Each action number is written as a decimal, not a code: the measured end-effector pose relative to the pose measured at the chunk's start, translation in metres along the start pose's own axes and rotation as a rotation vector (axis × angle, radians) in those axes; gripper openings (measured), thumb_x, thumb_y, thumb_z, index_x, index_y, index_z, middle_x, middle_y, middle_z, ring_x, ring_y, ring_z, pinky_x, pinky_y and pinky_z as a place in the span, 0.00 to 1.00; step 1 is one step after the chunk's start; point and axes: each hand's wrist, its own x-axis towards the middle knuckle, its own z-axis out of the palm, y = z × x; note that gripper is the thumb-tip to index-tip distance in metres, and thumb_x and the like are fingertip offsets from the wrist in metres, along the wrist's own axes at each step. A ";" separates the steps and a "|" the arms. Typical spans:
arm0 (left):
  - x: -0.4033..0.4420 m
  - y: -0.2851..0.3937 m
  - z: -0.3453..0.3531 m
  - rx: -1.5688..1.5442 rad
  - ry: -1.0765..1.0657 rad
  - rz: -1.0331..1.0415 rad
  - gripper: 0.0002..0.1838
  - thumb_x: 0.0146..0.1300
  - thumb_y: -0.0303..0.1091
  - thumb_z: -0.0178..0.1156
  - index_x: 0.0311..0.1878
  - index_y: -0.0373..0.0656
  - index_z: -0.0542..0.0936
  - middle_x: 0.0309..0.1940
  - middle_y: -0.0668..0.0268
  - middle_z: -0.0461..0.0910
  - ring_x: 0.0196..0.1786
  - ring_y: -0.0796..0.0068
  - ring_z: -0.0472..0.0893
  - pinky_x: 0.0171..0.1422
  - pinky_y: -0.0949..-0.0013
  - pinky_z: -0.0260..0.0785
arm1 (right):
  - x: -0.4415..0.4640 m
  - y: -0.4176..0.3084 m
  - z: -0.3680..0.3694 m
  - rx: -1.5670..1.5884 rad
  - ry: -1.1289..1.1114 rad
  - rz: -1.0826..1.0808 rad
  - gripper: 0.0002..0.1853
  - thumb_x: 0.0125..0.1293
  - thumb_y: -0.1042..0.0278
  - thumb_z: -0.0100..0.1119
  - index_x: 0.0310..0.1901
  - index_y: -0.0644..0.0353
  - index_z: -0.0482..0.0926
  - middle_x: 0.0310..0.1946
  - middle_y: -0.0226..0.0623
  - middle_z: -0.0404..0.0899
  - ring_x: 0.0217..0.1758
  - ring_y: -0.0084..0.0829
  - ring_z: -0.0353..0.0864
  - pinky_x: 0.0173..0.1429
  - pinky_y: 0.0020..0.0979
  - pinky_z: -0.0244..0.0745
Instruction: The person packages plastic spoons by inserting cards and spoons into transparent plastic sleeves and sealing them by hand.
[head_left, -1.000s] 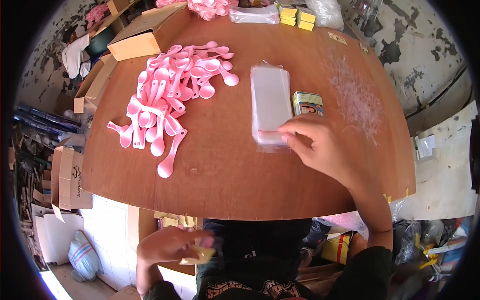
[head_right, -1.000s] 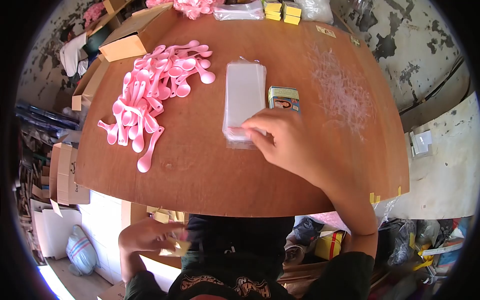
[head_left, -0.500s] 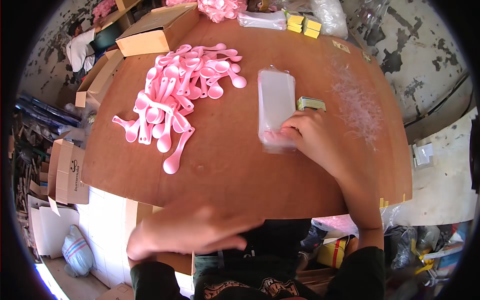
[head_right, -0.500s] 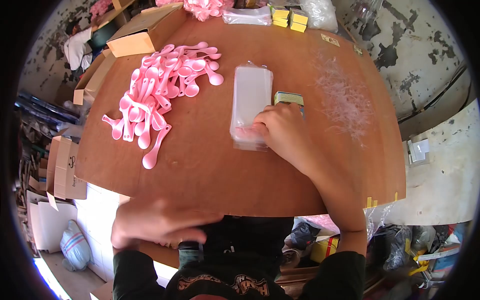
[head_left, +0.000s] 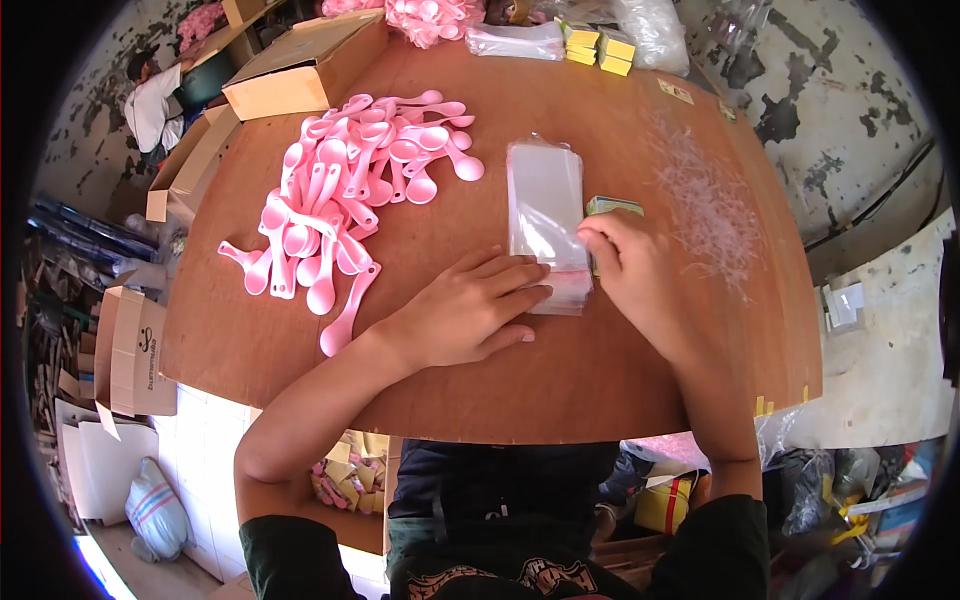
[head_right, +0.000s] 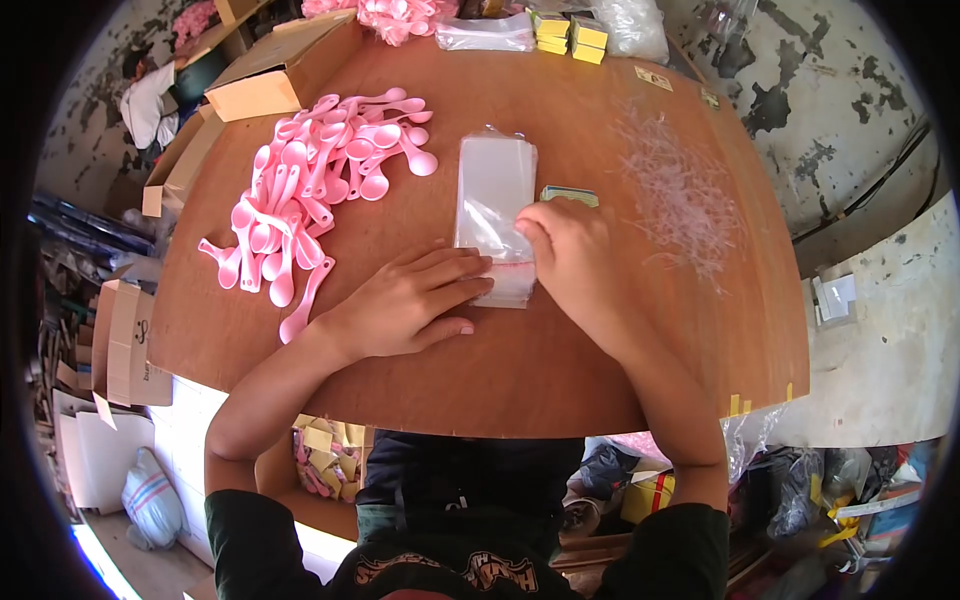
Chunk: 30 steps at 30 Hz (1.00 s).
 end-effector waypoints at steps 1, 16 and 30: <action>0.000 0.000 0.000 -0.007 -0.004 -0.004 0.22 0.58 0.42 0.66 0.52 0.39 0.80 0.58 0.59 0.75 0.63 0.61 0.73 0.69 0.55 0.63 | 0.001 0.000 0.000 0.003 -0.001 0.000 0.04 0.61 0.73 0.60 0.29 0.58 0.81 0.25 0.38 0.80 0.29 0.41 0.78 0.42 0.40 0.65; -0.008 -0.004 0.000 -0.098 0.189 -0.242 0.27 0.51 0.28 0.65 0.56 0.45 0.71 0.55 0.57 0.74 0.60 0.53 0.74 0.70 0.47 0.60 | -0.008 -0.026 -0.009 -0.280 0.121 -0.307 0.03 0.57 0.72 0.66 0.32 0.55 0.81 0.22 0.29 0.77 0.25 0.30 0.75 0.33 0.34 0.58; -0.006 0.006 -0.030 -0.963 0.522 -0.338 0.05 0.61 0.21 0.62 0.36 0.44 0.78 0.35 0.64 0.86 0.44 0.69 0.86 0.65 0.50 0.69 | 0.011 0.001 -0.062 -0.151 -0.374 -0.097 0.08 0.57 0.72 0.69 0.37 0.62 0.83 0.32 0.40 0.81 0.30 0.36 0.81 0.32 0.32 0.74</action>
